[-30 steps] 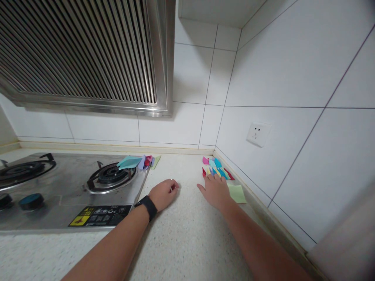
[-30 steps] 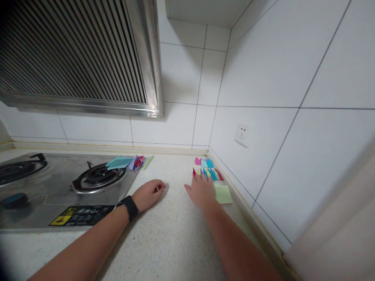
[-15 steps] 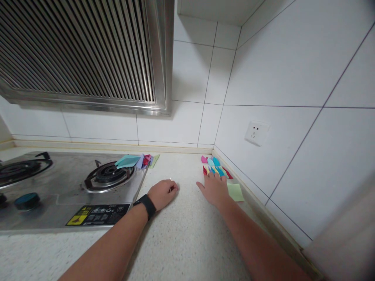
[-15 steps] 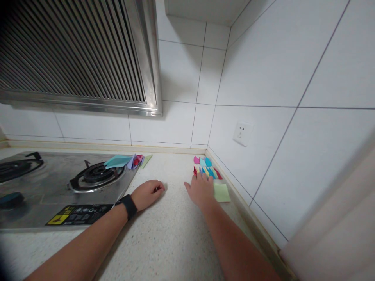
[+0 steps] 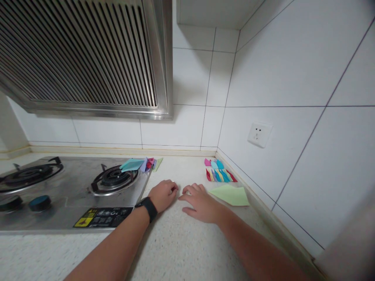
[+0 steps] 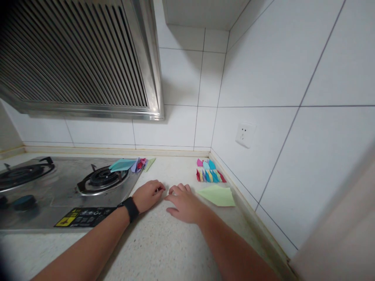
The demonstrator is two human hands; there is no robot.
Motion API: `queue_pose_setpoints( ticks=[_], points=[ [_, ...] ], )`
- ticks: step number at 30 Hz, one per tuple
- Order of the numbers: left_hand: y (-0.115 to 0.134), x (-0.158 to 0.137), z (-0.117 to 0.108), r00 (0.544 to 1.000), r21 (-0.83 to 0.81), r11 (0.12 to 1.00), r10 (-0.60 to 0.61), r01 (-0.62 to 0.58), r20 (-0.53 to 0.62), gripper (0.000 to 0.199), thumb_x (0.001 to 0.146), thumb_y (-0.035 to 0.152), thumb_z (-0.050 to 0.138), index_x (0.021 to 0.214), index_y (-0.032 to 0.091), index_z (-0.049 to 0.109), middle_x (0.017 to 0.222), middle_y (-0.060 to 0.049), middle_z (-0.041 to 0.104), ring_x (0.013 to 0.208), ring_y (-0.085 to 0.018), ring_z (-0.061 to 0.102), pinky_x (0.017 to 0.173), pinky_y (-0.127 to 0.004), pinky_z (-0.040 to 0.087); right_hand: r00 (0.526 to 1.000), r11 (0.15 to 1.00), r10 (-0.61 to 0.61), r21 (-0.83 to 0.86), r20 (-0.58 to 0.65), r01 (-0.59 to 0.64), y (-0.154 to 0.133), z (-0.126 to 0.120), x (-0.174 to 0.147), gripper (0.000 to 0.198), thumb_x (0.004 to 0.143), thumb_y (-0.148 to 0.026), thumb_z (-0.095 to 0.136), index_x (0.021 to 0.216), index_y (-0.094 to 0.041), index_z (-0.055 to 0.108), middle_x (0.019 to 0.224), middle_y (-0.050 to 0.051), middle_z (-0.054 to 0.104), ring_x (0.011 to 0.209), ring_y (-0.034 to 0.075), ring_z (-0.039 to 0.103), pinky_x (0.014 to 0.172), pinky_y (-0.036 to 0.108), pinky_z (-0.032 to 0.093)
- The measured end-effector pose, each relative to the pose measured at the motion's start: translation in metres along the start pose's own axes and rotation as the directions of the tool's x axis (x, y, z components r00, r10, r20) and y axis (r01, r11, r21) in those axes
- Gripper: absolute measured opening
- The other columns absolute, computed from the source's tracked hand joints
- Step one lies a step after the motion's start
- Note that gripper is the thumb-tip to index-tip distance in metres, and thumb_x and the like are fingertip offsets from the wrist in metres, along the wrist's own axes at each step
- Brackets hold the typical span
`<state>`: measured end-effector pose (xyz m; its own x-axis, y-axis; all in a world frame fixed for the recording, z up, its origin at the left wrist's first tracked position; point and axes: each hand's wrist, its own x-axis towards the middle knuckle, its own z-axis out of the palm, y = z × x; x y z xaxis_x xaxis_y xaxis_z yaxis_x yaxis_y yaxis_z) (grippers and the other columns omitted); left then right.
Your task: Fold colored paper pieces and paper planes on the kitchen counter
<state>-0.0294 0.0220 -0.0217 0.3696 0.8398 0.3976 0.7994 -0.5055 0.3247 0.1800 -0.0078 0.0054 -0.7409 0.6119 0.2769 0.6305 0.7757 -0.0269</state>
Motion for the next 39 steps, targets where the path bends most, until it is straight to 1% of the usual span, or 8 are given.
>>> queue_pose_setpoints(
  ticks=[5, 8, 12, 15, 19, 24, 33, 39],
  points=[
    [-0.028, 0.022, -0.018, 0.994, 0.192, 0.976, -0.103, 0.105, -0.022, 0.026, 0.086, 0.030, 0.047, 0.097, 0.019, 0.068, 0.099, -0.010, 0.064, 0.096, -0.022, 0.057, 0.088, -0.032, 0.040, 1.000, 0.998, 0.013, 0.055, 0.013, -0.013, 0.007, 0.002, -0.003, 0.035, 0.085, -0.043, 0.059, 0.116, -0.029, 0.061, 0.112, 0.005, 0.055, 0.106, 0.023, 0.043, 0.090, 0.038, 0.030],
    [-0.055, 0.041, -0.042, 0.968, 0.384, 0.889, -0.241, 0.250, -0.071, 0.031, 0.086, 0.032, 0.045, 0.105, 0.019, 0.065, 0.113, -0.012, 0.061, 0.109, -0.024, 0.053, 0.097, -0.035, 0.035, 1.000, 0.997, 0.011, 0.080, 0.002, -0.012, 0.012, -0.001, -0.004, 0.033, 0.085, -0.041, 0.061, 0.115, -0.029, 0.062, 0.112, 0.005, 0.055, 0.106, 0.023, 0.044, 0.090, 0.038, 0.030],
    [-0.087, 0.059, -0.065, 0.934, 0.463, 0.819, -0.352, 0.339, -0.062, 0.037, 0.085, 0.033, 0.044, 0.113, 0.016, 0.062, 0.110, -0.016, 0.063, 0.111, -0.031, 0.053, 0.096, -0.045, 0.035, 1.000, 0.994, 0.008, 0.106, -0.002, -0.008, 0.014, -0.003, -0.005, 0.030, 0.085, -0.040, 0.061, 0.112, -0.029, 0.063, 0.112, 0.005, 0.056, 0.106, 0.024, 0.044, 0.091, 0.038, 0.030],
    [-0.099, 0.063, -0.066, 0.916, 0.488, 0.799, -0.401, 0.351, -0.002, 0.035, 0.085, 0.035, 0.044, 0.110, 0.020, 0.064, 0.108, -0.013, 0.067, 0.108, -0.029, 0.056, 0.096, -0.044, 0.036, 1.000, 0.993, 0.008, 0.119, -0.002, -0.008, 0.014, -0.003, -0.005, 0.029, 0.084, -0.040, 0.061, 0.110, -0.028, 0.065, 0.111, 0.005, 0.056, 0.106, 0.023, 0.044, 0.091, 0.038, 0.029],
    [-0.102, 0.060, -0.061, 0.892, 0.494, 0.783, -0.450, 0.378, 0.031, 0.036, 0.086, 0.042, 0.042, 0.100, 0.021, 0.067, 0.108, -0.012, 0.068, 0.106, -0.029, 0.058, 0.092, -0.042, 0.039, 1.000, 0.991, 0.013, 0.134, -0.003, -0.012, 0.013, -0.002, -0.006, 0.028, 0.085, -0.036, 0.061, 0.111, -0.028, 0.064, 0.109, 0.005, 0.057, 0.104, 0.023, 0.045, 0.091, 0.038, 0.030],
    [-0.101, 0.058, -0.068, 0.881, 0.501, 0.759, -0.474, 0.416, -0.013, 0.039, 0.085, 0.045, 0.043, 0.090, 0.016, 0.068, 0.103, -0.018, 0.068, 0.102, -0.032, 0.060, 0.086, -0.043, 0.042, 1.000, 0.987, 0.018, 0.162, -0.007, -0.016, 0.014, -0.001, -0.008, 0.029, 0.085, -0.035, 0.060, 0.112, -0.028, 0.064, 0.108, 0.005, 0.059, 0.103, 0.024, 0.046, 0.091, 0.039, 0.031],
    [-0.088, 0.045, -0.120, 0.895, 0.494, 0.747, -0.391, 0.445, -0.216, 0.040, 0.090, 0.040, 0.033, 0.096, 0.019, 0.067, 0.104, -0.015, 0.067, 0.099, -0.029, 0.058, 0.083, -0.039, 0.042, 0.999, 0.982, 0.032, 0.187, -0.021, -0.027, 0.014, 0.004, -0.009, 0.029, 0.084, -0.033, 0.061, 0.112, -0.028, 0.063, 0.108, 0.005, 0.058, 0.104, 0.024, 0.045, 0.092, 0.041, 0.031],
    [-0.065, 0.036, -0.144, 0.911, 0.496, 0.780, -0.226, 0.381, -0.345, 0.032, 0.087, 0.036, 0.041, 0.101, 0.020, 0.067, 0.106, -0.009, 0.067, 0.099, -0.026, 0.056, 0.087, -0.034, 0.041, 0.998, 0.979, 0.056, 0.197, 0.008, -0.057, 0.015, 0.004, -0.009, 0.029, 0.085, -0.035, 0.060, 0.113, -0.028, 0.063, 0.109, 0.005, 0.058, 0.105, 0.024, 0.045, 0.093, 0.041, 0.030]
  ],
)
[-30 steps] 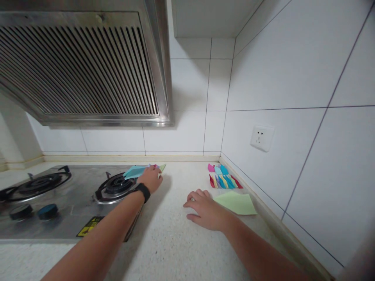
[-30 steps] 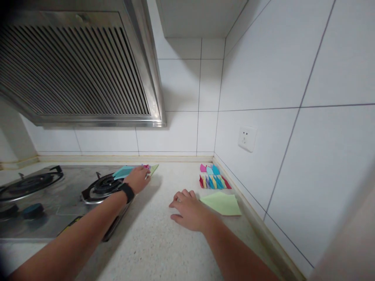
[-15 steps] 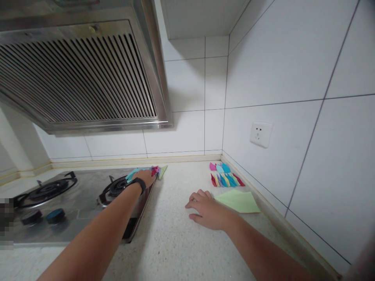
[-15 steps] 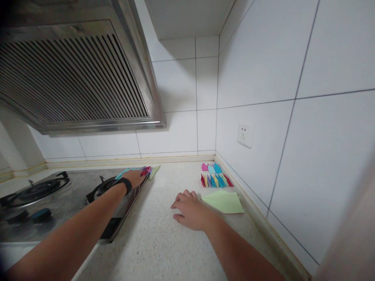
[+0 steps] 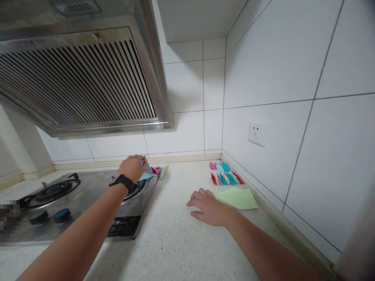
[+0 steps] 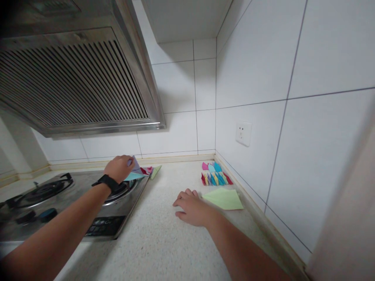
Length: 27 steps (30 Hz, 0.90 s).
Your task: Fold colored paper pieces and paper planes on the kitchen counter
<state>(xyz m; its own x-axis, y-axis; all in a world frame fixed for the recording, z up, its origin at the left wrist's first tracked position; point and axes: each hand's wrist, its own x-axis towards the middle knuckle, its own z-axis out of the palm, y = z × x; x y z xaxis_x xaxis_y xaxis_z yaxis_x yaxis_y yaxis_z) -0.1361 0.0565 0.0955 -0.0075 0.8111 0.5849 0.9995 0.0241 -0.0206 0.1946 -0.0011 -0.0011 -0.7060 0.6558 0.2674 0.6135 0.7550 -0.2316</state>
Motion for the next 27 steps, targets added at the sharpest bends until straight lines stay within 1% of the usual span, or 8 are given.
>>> queue_pose_setpoints(
  ticks=[4, 8, 10, 12, 15, 16, 20, 27],
  points=[
    [0.016, -0.011, -0.012, 0.995, -0.118, 0.991, 0.060, -0.069, -0.080, 0.032, 0.085, 0.027, 0.045, 0.109, 0.019, 0.064, 0.113, -0.009, 0.065, 0.105, -0.026, 0.054, 0.096, -0.037, 0.038, 1.000, 1.000, 0.010, -0.011, 0.008, -0.010, -0.001, -0.001, 0.000, 0.029, 0.084, -0.035, 0.060, 0.112, -0.030, 0.063, 0.108, 0.005, 0.059, 0.105, 0.023, 0.045, 0.092, 0.039, 0.030],
    [0.044, -0.029, -0.012, 0.985, -0.468, 0.873, 0.068, -0.136, -0.161, 0.032, 0.086, 0.027, 0.047, 0.112, 0.018, 0.063, 0.114, -0.008, 0.064, 0.106, -0.023, 0.055, 0.099, -0.035, 0.039, 0.999, 0.999, -0.020, -0.032, -0.041, 0.019, -0.003, -0.003, 0.000, 0.024, 0.084, -0.033, 0.061, 0.107, -0.030, 0.065, 0.106, 0.003, 0.060, 0.103, 0.022, 0.047, 0.090, 0.037, 0.030],
    [0.061, -0.039, -0.001, 0.995, -0.700, 0.712, -0.016, -0.059, -0.099, 0.033, 0.085, 0.030, 0.048, 0.112, 0.019, 0.063, 0.115, -0.008, 0.064, 0.100, -0.021, 0.058, 0.089, -0.033, 0.046, 0.996, 0.999, -0.007, -0.044, -0.094, 0.003, -0.003, -0.004, 0.002, 0.022, 0.085, -0.031, 0.060, 0.107, -0.028, 0.065, 0.105, 0.003, 0.061, 0.102, 0.021, 0.048, 0.089, 0.037, 0.030],
    [0.078, -0.051, 0.015, 0.996, -0.872, 0.489, -0.086, 0.032, -0.012, 0.035, 0.081, 0.033, 0.055, 0.110, 0.017, 0.065, 0.109, -0.008, 0.066, 0.097, -0.021, 0.059, 0.084, -0.033, 0.049, 0.983, 0.998, 0.032, -0.048, -0.181, -0.042, -0.001, -0.005, 0.003, 0.020, 0.086, -0.028, 0.058, 0.106, -0.026, 0.064, 0.104, 0.004, 0.062, 0.102, 0.021, 0.049, 0.090, 0.037, 0.029],
    [0.095, -0.068, 0.043, 0.961, -0.969, 0.096, -0.186, 0.226, 0.206, 0.042, 0.076, 0.041, 0.060, 0.108, 0.015, 0.066, 0.104, -0.010, 0.066, 0.088, -0.020, 0.061, 0.068, -0.030, 0.052, 0.929, 0.992, 0.107, -0.018, -0.354, -0.121, 0.006, -0.007, 0.005, 0.015, 0.086, -0.022, 0.055, 0.099, -0.023, 0.062, 0.100, 0.004, 0.062, 0.099, 0.021, 0.051, 0.091, 0.038, 0.029],
    [0.099, -0.073, 0.051, 0.949, -0.963, 0.023, -0.179, 0.268, 0.260, 0.042, 0.075, 0.042, 0.061, 0.107, 0.015, 0.066, 0.104, -0.010, 0.066, 0.086, -0.019, 0.061, 0.066, -0.028, 0.052, 0.903, 0.989, 0.132, -0.002, -0.409, -0.145, 0.009, -0.008, 0.005, 0.013, 0.085, -0.021, 0.055, 0.097, -0.022, 0.060, 0.098, 0.004, 0.062, 0.097, 0.020, 0.052, 0.092, 0.038, 0.030],
    [0.102, -0.089, 0.065, 0.929, -0.936, 0.008, -0.128, 0.351, 0.347, 0.043, 0.074, 0.047, 0.062, 0.102, 0.015, 0.068, 0.102, -0.010, 0.063, 0.085, -0.018, 0.057, 0.056, -0.023, 0.049, 0.826, 0.976, 0.203, 0.047, -0.525, -0.211, 0.019, -0.008, 0.004, 0.013, 0.080, -0.021, 0.059, 0.092, -0.020, 0.055, 0.094, 0.005, 0.061, 0.094, 0.021, 0.053, 0.088, 0.035, 0.034],
    [0.109, -0.095, 0.063, 0.907, -0.907, -0.033, -0.020, 0.419, 0.420, 0.050, 0.075, 0.056, 0.059, 0.100, 0.013, 0.068, 0.084, -0.006, 0.059, 0.063, -0.012, 0.051, 0.047, -0.020, 0.042, 0.925, 0.960, 0.225, 0.231, -0.307, -0.157, 0.018, -0.002, 0.002, 0.021, 0.084, -0.030, 0.059, 0.103, -0.022, 0.056, 0.091, 0.003, 0.064, 0.082, 0.017, 0.059, 0.075, 0.029, 0.043]
  ],
)
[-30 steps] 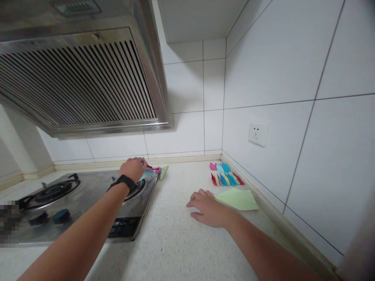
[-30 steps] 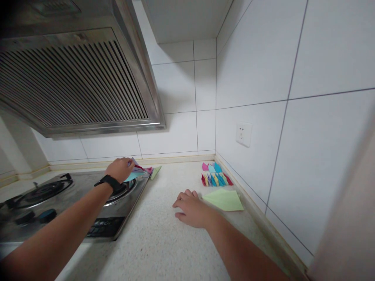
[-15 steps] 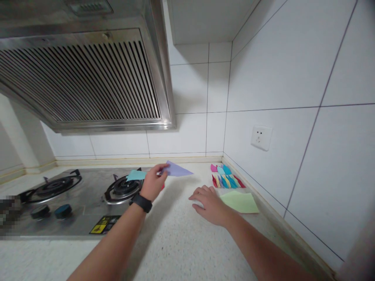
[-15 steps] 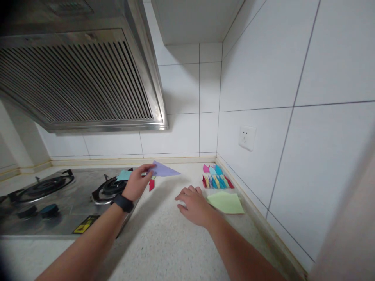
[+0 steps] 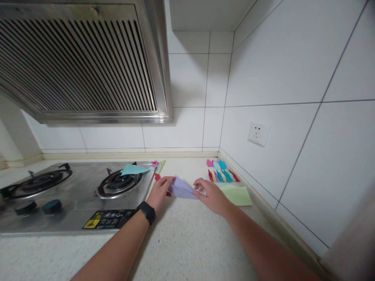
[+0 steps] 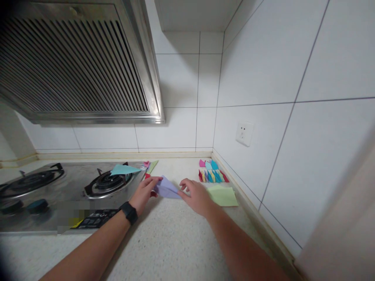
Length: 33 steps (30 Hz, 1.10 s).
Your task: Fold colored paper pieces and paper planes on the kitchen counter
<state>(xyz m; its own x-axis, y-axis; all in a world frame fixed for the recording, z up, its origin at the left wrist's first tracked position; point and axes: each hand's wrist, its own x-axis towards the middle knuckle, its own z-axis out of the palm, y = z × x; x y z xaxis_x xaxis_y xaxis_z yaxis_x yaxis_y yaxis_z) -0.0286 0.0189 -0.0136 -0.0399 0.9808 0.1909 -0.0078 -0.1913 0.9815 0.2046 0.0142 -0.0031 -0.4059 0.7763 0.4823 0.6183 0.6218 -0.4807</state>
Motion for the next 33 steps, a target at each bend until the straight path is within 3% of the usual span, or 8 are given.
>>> queue_pose_setpoints(
  ticks=[7, 14, 19, 22, 24, 28, 33],
  points=[
    [-0.003, 0.000, 0.000, 1.000, -0.049, 0.999, -0.002, 0.004, 0.027, 0.053, 0.078, 0.058, 0.056, 0.103, 0.012, 0.066, 0.082, -0.005, 0.055, 0.063, -0.011, 0.048, 0.046, -0.020, 0.042, 0.993, 0.973, 0.019, 0.225, 0.119, -0.046, -0.006, -0.002, -0.003, 0.023, 0.082, -0.036, 0.063, 0.101, -0.022, 0.062, 0.091, 0.000, 0.067, 0.077, 0.015, 0.061, 0.069, 0.026, 0.044],
    [0.002, -0.004, 0.002, 0.999, -0.139, 0.990, -0.019, 0.024, 0.042, 0.059, 0.081, 0.062, 0.050, 0.106, 0.011, 0.066, 0.097, -0.010, 0.056, 0.076, -0.014, 0.052, 0.049, -0.021, 0.046, 0.993, 0.968, 0.101, 0.227, 0.054, -0.111, -0.001, 0.001, -0.001, 0.021, 0.083, -0.036, 0.059, 0.093, -0.019, 0.066, 0.080, 0.001, 0.067, 0.071, 0.015, 0.059, 0.066, 0.026, 0.043],
    [0.015, -0.013, 0.005, 0.997, -0.288, 0.957, 0.031, -0.010, 0.068, 0.061, 0.083, 0.054, 0.056, 0.134, 0.025, 0.044, 0.100, -0.007, 0.055, 0.084, -0.016, 0.056, 0.049, -0.020, 0.049, 0.986, 0.929, 0.155, 0.328, 0.066, -0.168, 0.002, 0.003, 0.000, 0.027, 0.086, -0.040, 0.054, 0.089, -0.017, 0.067, 0.071, 0.001, 0.064, 0.063, 0.015, 0.056, 0.057, 0.025, 0.038],
    [0.021, -0.016, 0.007, 0.992, -0.315, 0.949, 0.067, -0.031, 0.105, 0.071, 0.080, 0.046, 0.064, 0.140, 0.028, 0.031, 0.097, -0.004, 0.056, 0.086, -0.016, 0.058, 0.048, -0.019, 0.049, 0.986, 0.897, 0.152, 0.409, 0.071, -0.167, 0.003, 0.002, 0.001, 0.029, 0.087, -0.042, 0.052, 0.086, -0.017, 0.066, 0.071, 0.001, 0.063, 0.064, 0.014, 0.055, 0.058, 0.025, 0.037],
    [0.019, -0.016, 0.010, 0.987, -0.283, 0.959, 0.070, -0.026, 0.147, 0.073, 0.077, 0.042, 0.068, 0.137, 0.025, 0.031, 0.098, -0.005, 0.058, 0.087, -0.017, 0.059, 0.047, -0.019, 0.048, 0.984, 0.876, 0.163, 0.447, 0.076, -0.180, 0.002, 0.003, 0.002, 0.031, 0.088, -0.043, 0.051, 0.086, -0.016, 0.066, 0.070, 0.000, 0.062, 0.063, 0.014, 0.053, 0.057, 0.024, 0.037],
    [0.004, -0.013, 0.017, 0.967, -0.123, 0.990, 0.091, -0.062, 0.240, 0.058, 0.073, 0.037, 0.073, 0.119, 0.016, 0.043, 0.093, -0.007, 0.062, 0.081, -0.019, 0.063, 0.044, -0.019, 0.047, 0.977, 0.838, 0.174, 0.503, 0.122, -0.212, 0.001, 0.007, 0.002, 0.033, 0.089, -0.045, 0.049, 0.089, -0.015, 0.064, 0.073, 0.002, 0.064, 0.064, 0.014, 0.054, 0.056, 0.024, 0.036],
    [-0.006, -0.010, 0.018, 0.968, 0.032, 0.995, 0.080, -0.090, 0.238, 0.039, 0.075, 0.036, 0.070, 0.100, 0.011, 0.054, 0.085, -0.008, 0.066, 0.070, -0.017, 0.063, 0.046, -0.021, 0.048, 0.959, 0.782, 0.158, 0.564, 0.233, -0.266, -0.002, 0.012, 0.000, 0.031, 0.087, -0.044, 0.052, 0.103, -0.018, 0.057, 0.080, 0.004, 0.066, 0.068, 0.015, 0.058, 0.056, 0.024, 0.037]
  ],
)
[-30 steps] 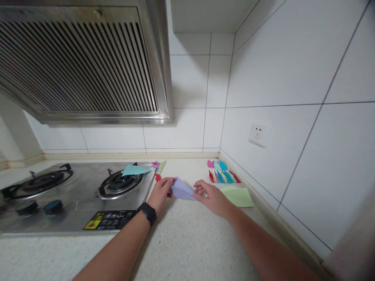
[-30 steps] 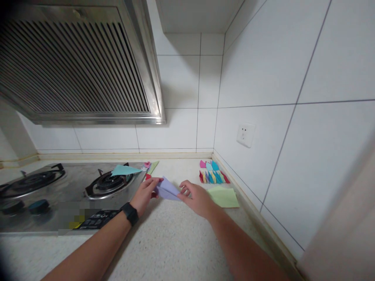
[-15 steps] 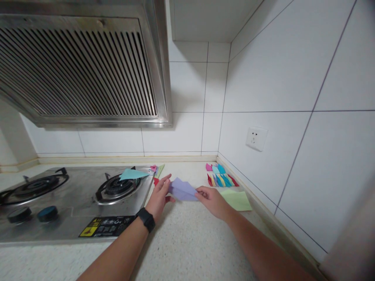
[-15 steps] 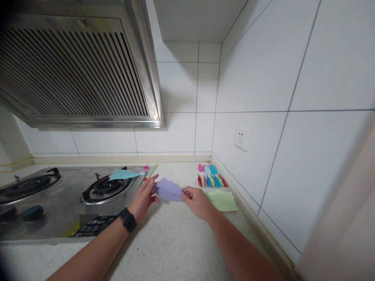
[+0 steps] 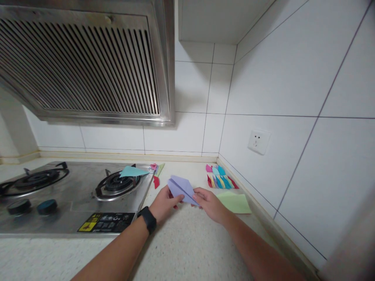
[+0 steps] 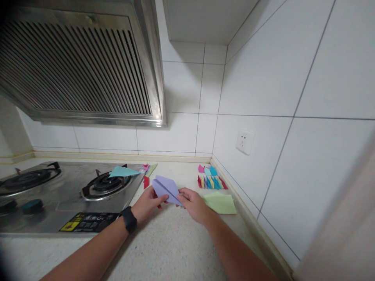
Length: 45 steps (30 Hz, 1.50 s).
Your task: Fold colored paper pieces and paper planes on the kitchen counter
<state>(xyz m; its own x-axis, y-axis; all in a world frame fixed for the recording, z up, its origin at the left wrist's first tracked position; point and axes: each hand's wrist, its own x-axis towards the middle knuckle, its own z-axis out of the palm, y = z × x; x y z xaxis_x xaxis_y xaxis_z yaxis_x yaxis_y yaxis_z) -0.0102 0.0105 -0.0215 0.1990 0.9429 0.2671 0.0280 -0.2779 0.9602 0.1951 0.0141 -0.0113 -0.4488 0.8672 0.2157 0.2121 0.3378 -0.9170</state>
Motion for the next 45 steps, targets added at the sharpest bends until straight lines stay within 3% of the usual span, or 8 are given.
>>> queue_pose_setpoints(
  ticks=[4, 9, 13, 19, 30, 36, 45],
  points=[
    [0.002, 0.000, -0.003, 1.000, 0.011, 1.000, -0.013, 0.013, -0.010, 0.036, 0.075, 0.036, 0.070, 0.095, 0.010, 0.057, 0.078, -0.008, 0.066, 0.065, -0.016, 0.062, 0.046, -0.021, 0.047, 1.000, 1.000, -0.015, 0.010, -0.006, 0.016, 0.003, 0.002, -0.001, 0.026, 0.084, -0.041, 0.059, 0.098, -0.021, 0.050, 0.073, -0.001, 0.061, 0.061, 0.012, 0.052, 0.054, 0.022, 0.034],
    [0.006, 0.000, -0.001, 1.000, -0.090, 0.996, 0.006, -0.004, 0.026, 0.040, 0.073, 0.035, 0.072, 0.099, 0.009, 0.058, 0.083, -0.009, 0.067, 0.069, -0.017, 0.063, 0.046, -0.021, 0.049, 0.998, 0.996, -0.059, -0.066, -0.008, 0.058, 0.012, 0.003, 0.001, 0.022, 0.082, -0.039, 0.062, 0.085, -0.019, 0.054, 0.069, -0.004, 0.052, 0.059, 0.009, 0.044, 0.056, 0.022, 0.033],
    [0.010, -0.001, 0.005, 0.997, -0.153, 0.988, 0.043, -0.034, 0.057, 0.042, 0.071, 0.034, 0.074, 0.101, 0.010, 0.058, 0.086, -0.008, 0.066, 0.069, -0.015, 0.062, 0.051, -0.022, 0.051, 0.999, 0.999, -0.050, 0.013, -0.005, 0.050, 0.014, 0.005, 0.003, 0.023, 0.081, -0.039, 0.063, 0.085, -0.018, 0.055, 0.070, -0.003, 0.053, 0.061, 0.010, 0.045, 0.056, 0.022, 0.034],
    [0.003, -0.005, 0.009, 0.996, -0.009, 1.000, 0.017, -0.016, 0.091, 0.035, 0.075, 0.037, 0.070, 0.092, 0.008, 0.062, 0.076, -0.009, 0.066, 0.066, -0.015, 0.061, 0.053, -0.025, 0.052, 0.998, 0.995, -0.058, 0.077, 0.007, 0.057, 0.009, 0.008, 0.002, 0.025, 0.079, -0.041, 0.065, 0.084, -0.017, 0.058, 0.073, -0.001, 0.059, 0.064, 0.012, 0.051, 0.058, 0.023, 0.038],
    [0.001, -0.003, 0.006, 0.993, -0.055, 0.998, 0.039, -0.033, 0.114, 0.032, 0.075, 0.037, 0.070, 0.089, 0.010, 0.062, 0.067, -0.004, 0.060, 0.058, -0.012, 0.055, 0.049, -0.023, 0.050, 0.999, 0.996, -0.036, 0.077, 0.039, 0.033, 0.008, 0.011, 0.002, 0.035, 0.077, -0.040, 0.068, 0.102, -0.016, 0.066, 0.079, 0.005, 0.068, 0.074, 0.018, 0.061, 0.070, 0.031, 0.050],
    [0.000, -0.005, 0.008, 0.991, -0.038, 0.998, 0.047, -0.043, 0.122, 0.029, 0.074, 0.035, 0.070, 0.087, 0.011, 0.061, 0.067, -0.001, 0.054, 0.057, -0.010, 0.049, 0.048, -0.022, 0.049, 0.993, 0.985, -0.088, 0.156, 0.081, 0.074, 0.004, 0.011, 0.002, 0.036, 0.078, -0.038, 0.068, 0.106, -0.016, 0.065, 0.093, 0.007, 0.069, 0.086, 0.019, 0.064, 0.083, 0.034, 0.050],
    [0.001, -0.007, 0.009, 0.988, 0.018, 1.000, 0.021, -0.024, 0.152, 0.029, 0.076, 0.041, 0.066, 0.082, 0.013, 0.061, 0.064, 0.002, 0.049, 0.054, -0.009, 0.045, 0.044, -0.019, 0.043, 0.994, 0.983, -0.083, 0.172, 0.073, 0.069, 0.005, 0.011, 0.002, 0.036, 0.078, -0.038, 0.068, 0.107, -0.016, 0.065, 0.096, 0.009, 0.070, 0.090, 0.021, 0.064, 0.085, 0.037, 0.050]
  ],
)
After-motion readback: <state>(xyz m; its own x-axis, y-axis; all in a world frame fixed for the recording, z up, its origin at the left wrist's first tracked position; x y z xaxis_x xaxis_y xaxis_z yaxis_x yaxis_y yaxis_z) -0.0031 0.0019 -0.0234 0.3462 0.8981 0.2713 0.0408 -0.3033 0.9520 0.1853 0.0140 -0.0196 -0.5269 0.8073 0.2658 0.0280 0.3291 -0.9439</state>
